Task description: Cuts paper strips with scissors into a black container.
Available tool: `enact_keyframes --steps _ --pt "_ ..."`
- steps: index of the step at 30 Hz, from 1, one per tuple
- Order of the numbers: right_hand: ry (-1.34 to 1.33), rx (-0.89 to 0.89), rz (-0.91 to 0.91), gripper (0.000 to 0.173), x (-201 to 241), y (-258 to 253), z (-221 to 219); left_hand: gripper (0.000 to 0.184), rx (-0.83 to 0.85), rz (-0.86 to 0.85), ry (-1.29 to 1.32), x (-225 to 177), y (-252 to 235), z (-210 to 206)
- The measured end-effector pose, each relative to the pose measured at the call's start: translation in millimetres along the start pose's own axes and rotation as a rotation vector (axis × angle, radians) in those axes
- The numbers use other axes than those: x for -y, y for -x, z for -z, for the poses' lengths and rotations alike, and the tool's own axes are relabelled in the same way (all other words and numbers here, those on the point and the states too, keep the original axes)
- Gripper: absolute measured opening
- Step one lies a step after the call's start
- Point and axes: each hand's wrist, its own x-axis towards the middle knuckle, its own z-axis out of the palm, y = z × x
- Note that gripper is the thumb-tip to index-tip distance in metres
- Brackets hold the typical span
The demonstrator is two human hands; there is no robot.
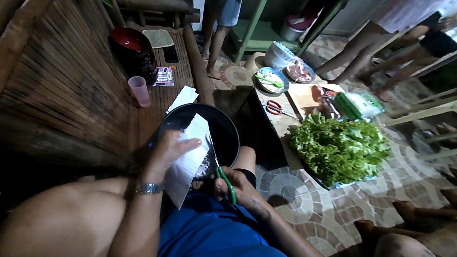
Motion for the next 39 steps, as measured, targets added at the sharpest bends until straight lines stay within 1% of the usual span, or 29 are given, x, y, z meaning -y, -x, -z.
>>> enact_keyframes --steps 3,8,13,17,22,31,36,39 --pt "-0.006 -0.007 0.015 0.037 -1.0 -0.6 0.5 0.007 0.019 -0.017 -0.005 1.2 -0.6 0.3" --pt "-0.022 -0.026 0.017 0.028 -1.3 -0.4 -0.8 0.006 0.027 -0.002 -0.009 -0.2 1.2 0.2" --pt "-0.032 -0.055 0.016 0.028 -2.5 0.0 -2.0 0.006 0.030 -0.005 -0.022 -0.5 0.5 0.1" --pt "-0.039 -0.093 0.016 0.022 -3.2 0.1 -2.6 0.005 0.029 -0.006 -0.025 0.1 0.3 0.1" --pt "-0.041 -0.064 0.005 0.024 -2.0 -2.4 -2.4 0.005 0.062 0.014 -0.027 -2.1 0.9 -3.2" --pt "-0.061 -0.133 0.022 0.017 -1.0 -3.2 -8.1 0.005 0.079 0.004 0.001 -0.2 0.6 -4.7" --pt "-0.080 -0.119 0.023 0.020 -1.4 -8.2 -8.1 0.005 0.089 0.039 -0.004 -1.2 0.0 -7.1" --pt "-0.090 -0.132 0.034 0.016 0.6 -8.9 -9.1 0.005 0.080 0.039 0.005 -2.3 0.0 -7.5"
